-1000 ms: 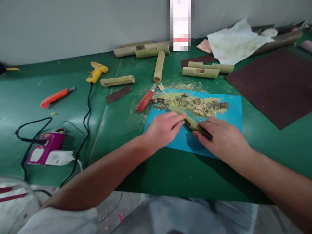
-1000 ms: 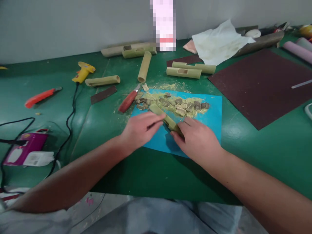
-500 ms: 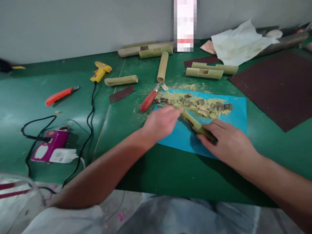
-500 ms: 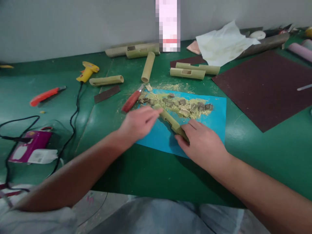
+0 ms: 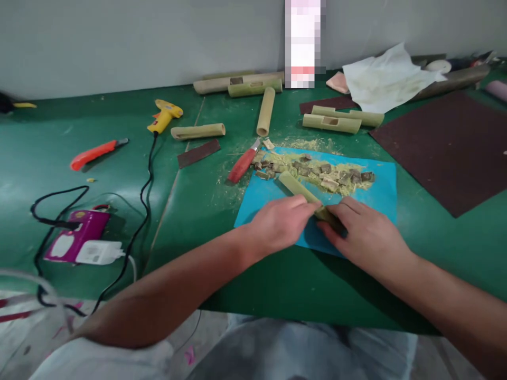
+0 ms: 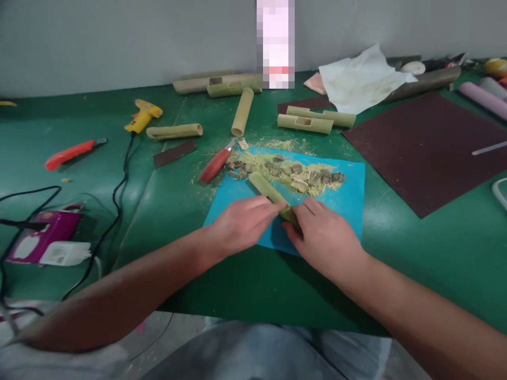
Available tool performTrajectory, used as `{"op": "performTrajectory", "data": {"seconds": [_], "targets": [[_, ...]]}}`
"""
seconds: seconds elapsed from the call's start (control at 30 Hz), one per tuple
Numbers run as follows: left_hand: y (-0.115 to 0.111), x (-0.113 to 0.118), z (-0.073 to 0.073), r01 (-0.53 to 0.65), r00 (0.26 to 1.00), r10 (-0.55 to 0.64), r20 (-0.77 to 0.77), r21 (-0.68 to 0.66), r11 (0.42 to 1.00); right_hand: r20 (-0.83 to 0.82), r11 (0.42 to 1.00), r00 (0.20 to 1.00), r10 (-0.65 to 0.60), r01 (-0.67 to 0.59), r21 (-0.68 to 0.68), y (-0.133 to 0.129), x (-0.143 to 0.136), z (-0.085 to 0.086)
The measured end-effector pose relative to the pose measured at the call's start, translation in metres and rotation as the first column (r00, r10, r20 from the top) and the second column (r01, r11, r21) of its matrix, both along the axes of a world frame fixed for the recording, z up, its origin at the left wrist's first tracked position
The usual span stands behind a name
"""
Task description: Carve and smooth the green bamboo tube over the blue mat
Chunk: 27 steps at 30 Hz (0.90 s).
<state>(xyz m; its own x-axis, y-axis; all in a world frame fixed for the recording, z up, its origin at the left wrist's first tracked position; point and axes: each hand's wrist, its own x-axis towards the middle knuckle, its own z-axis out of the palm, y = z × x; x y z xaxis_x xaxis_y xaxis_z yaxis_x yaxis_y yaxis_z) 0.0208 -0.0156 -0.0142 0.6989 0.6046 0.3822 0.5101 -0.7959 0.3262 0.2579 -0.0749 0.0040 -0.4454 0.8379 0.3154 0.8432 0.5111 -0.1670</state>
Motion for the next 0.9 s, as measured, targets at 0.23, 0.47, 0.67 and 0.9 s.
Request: {"op": "performTrajectory", "data": {"seconds": [0.23, 0.47, 0.67, 0.9], "targets": [[-0.0011, -0.0011, 0.0005, -0.095, 0.995, 0.095, 0.018, 0.007, 0.995, 0.0, 0.996, 1.0, -0.03, 0.03, -0.083, -0.0001, -0.0003, 0.0], [-0.0008, -0.0049, -0.0002, -0.194, 0.978, 0.191, 0.077, 0.024, 0.981, -0.012, 0.996, 0.999, -0.034, 0.033, -0.088, -0.0003, -0.0004, -0.0005], [-0.0009, -0.0005, 0.0001, -0.077, 0.997, 0.077, 0.025, 0.024, 0.997, -0.021, 0.995, 0.999, -0.033, 0.031, -0.09, -0.0014, -0.0005, 0.0], [0.0024, -0.0038, 0.0019, -0.026, 1.0, 0.026, 0.009, -0.003, 1.0, -0.009, 0.995, 1.0, -0.028, 0.027, -0.098, -0.0011, -0.0009, 0.0004]]}}
